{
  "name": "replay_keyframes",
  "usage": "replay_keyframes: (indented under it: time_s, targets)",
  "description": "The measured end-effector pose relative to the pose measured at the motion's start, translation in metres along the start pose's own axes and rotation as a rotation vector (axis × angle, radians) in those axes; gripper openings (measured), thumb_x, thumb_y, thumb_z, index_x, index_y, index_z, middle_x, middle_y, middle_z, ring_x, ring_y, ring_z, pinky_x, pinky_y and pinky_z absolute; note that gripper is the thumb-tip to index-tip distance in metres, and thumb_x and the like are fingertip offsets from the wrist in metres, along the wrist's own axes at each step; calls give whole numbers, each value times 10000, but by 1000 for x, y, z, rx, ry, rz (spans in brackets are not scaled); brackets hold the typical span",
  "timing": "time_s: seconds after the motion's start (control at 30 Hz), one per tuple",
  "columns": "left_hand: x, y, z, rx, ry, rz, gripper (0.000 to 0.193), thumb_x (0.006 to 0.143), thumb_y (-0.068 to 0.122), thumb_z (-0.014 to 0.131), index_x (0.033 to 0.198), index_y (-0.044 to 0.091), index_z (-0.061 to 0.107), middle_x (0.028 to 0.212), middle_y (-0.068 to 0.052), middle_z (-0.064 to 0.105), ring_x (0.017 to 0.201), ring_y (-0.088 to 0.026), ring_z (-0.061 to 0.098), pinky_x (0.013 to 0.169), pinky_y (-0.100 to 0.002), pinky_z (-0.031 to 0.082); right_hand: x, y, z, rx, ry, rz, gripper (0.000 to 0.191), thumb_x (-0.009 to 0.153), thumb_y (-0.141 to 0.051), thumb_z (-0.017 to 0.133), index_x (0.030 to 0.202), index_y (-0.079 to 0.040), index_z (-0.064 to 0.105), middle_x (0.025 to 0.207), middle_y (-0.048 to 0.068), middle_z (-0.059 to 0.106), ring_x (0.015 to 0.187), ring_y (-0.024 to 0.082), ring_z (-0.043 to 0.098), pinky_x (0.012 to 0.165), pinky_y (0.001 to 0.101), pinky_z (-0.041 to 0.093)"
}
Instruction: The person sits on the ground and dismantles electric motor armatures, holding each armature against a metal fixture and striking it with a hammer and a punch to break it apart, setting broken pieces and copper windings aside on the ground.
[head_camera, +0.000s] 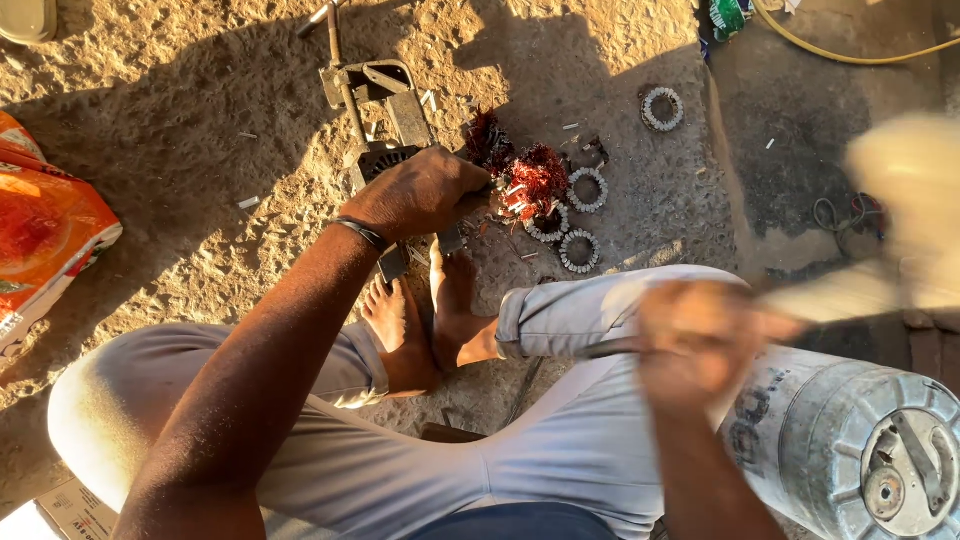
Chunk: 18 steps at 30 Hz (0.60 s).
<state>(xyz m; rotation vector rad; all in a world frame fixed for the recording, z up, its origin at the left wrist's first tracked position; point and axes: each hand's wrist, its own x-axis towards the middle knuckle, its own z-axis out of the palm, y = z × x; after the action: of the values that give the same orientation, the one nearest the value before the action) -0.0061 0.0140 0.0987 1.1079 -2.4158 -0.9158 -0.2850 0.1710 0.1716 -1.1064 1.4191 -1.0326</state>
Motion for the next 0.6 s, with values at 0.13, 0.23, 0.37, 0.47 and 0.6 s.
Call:
replay_keyframes:
  time_s: [0.13, 0.23, 0.37, 0.47, 0.6]
  targets:
    - [-1, -4, 10, 12, -5, 22, 269, 1019, 315, 624, 976, 66, 715, 774, -113, 722, 670, -243, 706, 648, -411, 582, -1, 63, 24, 141, -85, 440, 278, 1011, -306, 599, 825, -105, 553, 601, -19, 479, 463, 73, 413, 405, 251, 357]
    - [1, -9, 16, -6, 143, 120, 252, 1020, 285, 623, 1028, 48, 708, 796, -130, 718, 680, -243, 703, 631, -397, 590, -18, 77, 29, 344, -69, 342, 335, 1039, -300, 578, 796, -84, 497, 562, -16, 400, 393, 77, 358, 339, 256, 314]
    - [5, -11, 25, 133, 94, 71, 313, 1080, 278, 611, 901, 26, 663, 698, -145, 662, 625, -250, 667, 635, -398, 572, -21, 72, 30, 482, 58, 454, 342, 1034, -291, 557, 778, -87, 458, 552, -3, 392, 370, 97, 339, 319, 273, 293]
    - [3, -8, 29, -85, 227, 89, 266, 1071, 212, 607, 890, 20, 636, 718, -127, 656, 643, -230, 673, 603, -400, 550, -16, 70, 28, 530, 82, 440, 340, 1037, -292, 544, 778, -94, 447, 566, 2, 398, 382, 100, 341, 331, 273, 299]
    - [-1, -5, 27, -411, 329, -18, 188, 1038, 177, 604, 937, 27, 652, 777, -120, 685, 672, -222, 696, 602, -369, 559, -15, 70, 28, 601, 52, 435, 343, 1038, -296, 549, 775, -105, 441, 549, -10, 375, 363, 90, 318, 320, 271, 298]
